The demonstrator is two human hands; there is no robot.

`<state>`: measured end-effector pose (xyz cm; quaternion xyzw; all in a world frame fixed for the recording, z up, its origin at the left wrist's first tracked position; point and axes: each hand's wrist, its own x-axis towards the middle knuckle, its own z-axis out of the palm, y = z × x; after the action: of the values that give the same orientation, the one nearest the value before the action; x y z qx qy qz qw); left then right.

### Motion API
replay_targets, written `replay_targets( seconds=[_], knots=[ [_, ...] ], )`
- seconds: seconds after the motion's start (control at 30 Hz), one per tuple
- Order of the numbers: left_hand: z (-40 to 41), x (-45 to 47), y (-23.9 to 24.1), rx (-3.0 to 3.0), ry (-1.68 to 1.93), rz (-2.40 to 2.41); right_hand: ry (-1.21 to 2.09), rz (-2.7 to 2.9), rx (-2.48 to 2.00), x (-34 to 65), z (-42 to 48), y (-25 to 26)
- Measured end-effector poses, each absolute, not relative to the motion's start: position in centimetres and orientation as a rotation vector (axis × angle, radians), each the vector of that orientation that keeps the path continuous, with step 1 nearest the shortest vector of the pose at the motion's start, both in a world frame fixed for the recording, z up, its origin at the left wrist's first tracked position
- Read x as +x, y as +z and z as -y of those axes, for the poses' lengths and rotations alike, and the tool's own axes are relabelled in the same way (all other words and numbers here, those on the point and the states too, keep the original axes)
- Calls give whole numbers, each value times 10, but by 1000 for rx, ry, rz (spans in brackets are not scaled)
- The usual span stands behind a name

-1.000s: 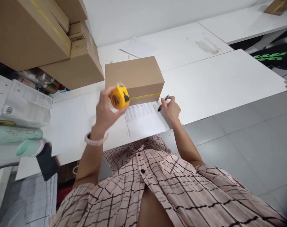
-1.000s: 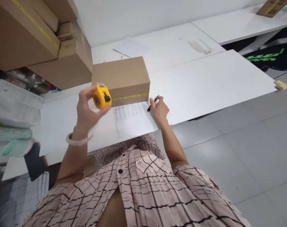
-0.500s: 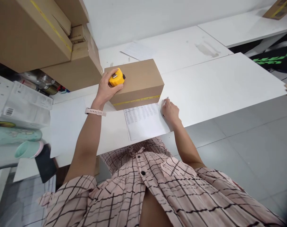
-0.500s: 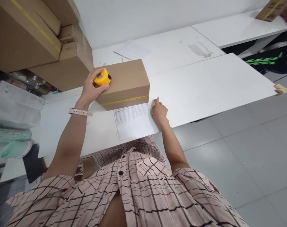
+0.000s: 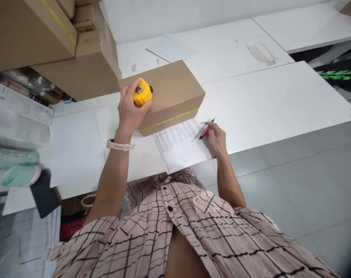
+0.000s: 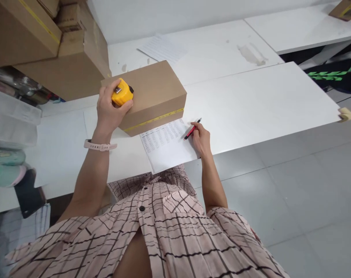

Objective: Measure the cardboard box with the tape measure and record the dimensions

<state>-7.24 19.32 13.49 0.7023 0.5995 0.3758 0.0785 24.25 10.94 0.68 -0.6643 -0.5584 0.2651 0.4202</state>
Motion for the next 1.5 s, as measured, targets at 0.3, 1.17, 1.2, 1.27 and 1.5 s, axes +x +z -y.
replay_targets(
  seconds=[0.3, 1.17, 1.2, 1.27, 1.5],
  knots=[
    [-201, -75, 135, 2118, 931, -1845, 519, 1170, -1494, 231, -69, 30],
    [-20, 53, 52, 2599, -196, -1424, 990, 1567, -1302, 203, -105, 13],
    [-21, 53, 53, 2632, -179, -1435, 985, 1588, -1301, 203, -104, 12],
    [-23, 53, 54, 2687, -124, -1470, 969, 1612, -1315, 203, -105, 11],
    [-22, 53, 55, 2708, -57, -1509, 998, 1639, -1362, 203, -106, 11]
  ],
)
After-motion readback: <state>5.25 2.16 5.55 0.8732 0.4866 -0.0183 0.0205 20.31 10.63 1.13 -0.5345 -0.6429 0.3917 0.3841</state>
